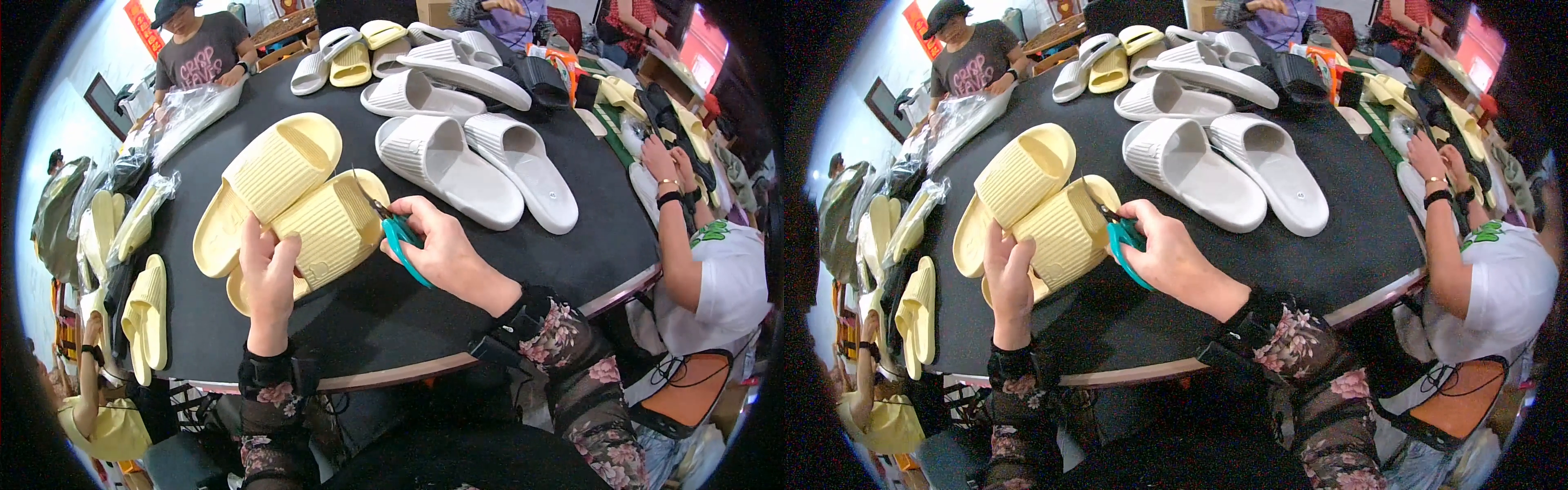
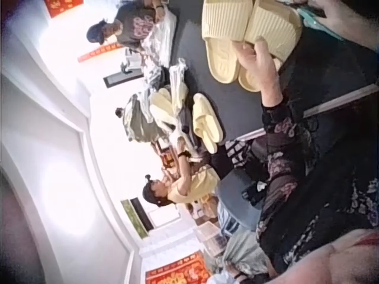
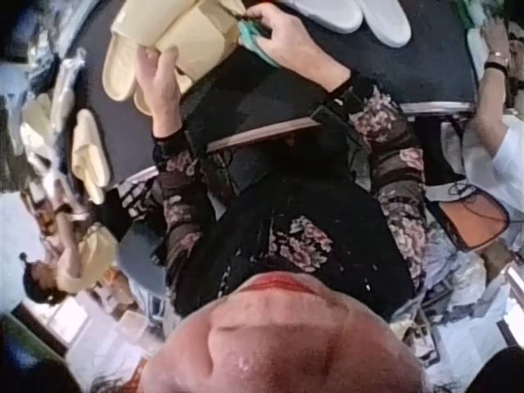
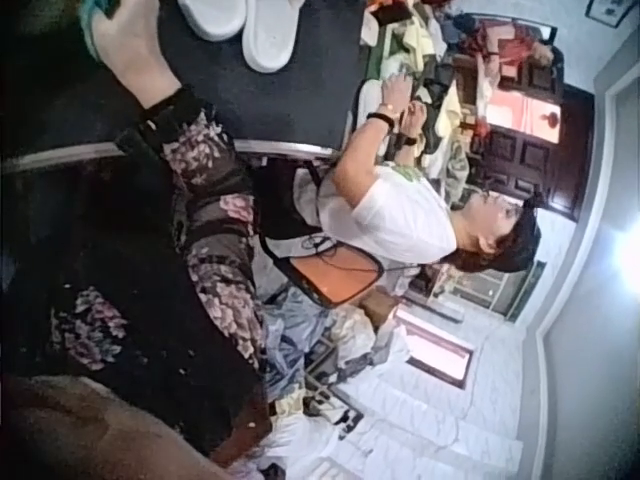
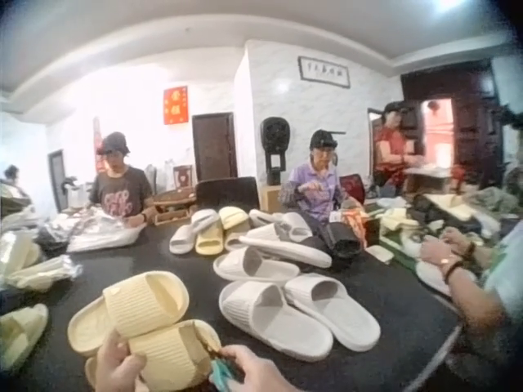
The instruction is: Trim excess material or threads from newly manufactured sandals using small scissors.
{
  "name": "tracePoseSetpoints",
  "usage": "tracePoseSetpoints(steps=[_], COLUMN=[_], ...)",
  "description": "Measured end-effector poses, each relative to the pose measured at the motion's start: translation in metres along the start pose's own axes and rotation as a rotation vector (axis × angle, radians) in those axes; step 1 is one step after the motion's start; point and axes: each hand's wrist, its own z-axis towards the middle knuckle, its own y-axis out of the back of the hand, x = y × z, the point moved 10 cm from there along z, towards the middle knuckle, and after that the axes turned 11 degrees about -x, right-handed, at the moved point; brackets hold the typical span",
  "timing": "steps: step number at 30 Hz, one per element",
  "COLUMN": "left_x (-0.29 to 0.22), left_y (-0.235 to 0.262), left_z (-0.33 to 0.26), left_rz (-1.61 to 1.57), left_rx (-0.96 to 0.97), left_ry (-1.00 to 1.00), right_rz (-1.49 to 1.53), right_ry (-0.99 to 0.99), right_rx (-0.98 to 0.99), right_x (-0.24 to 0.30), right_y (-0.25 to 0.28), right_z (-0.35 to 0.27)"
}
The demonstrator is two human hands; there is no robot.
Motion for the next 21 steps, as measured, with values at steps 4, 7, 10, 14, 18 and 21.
tracePoseSetpoints(steps=[4, 7, 10, 14, 18, 21], left_x=[0.007, 0.013, 0.017, 0.027, 0.027, 0.027], left_y=[0.001, 0.001, -0.002, 0.006, 0.000, -0.009], left_z=[0.000, 0.000, 0.002, 0.005, 0.005, 0.008], left_rz=[0.020, -0.018, -0.041, 0.024, -0.053, -0.021], left_rx=[0.012, 0.014, 0.012, 0.015, 0.007, 0.096], left_ry=[0.030, 0.062, 0.067, 0.099, 0.147, 0.178], right_rz=[0.059, 0.091, 0.136, 0.203, 0.202, 0.281], right_ry=[-0.023, -0.108, -0.185, -0.107, -0.034, -0.021], right_rx=[-0.021, -0.037, -0.041, -0.011, 0.003, 0.007], right_x=[-0.001, -0.004, -0.012, -0.007, 0.002, 0.010], right_y=[0.003, 0.006, 0.008, -0.003, -0.003, 0.000], right_z=[0.002, 0.002, 0.003, 0.002, -0.002, -0.004])
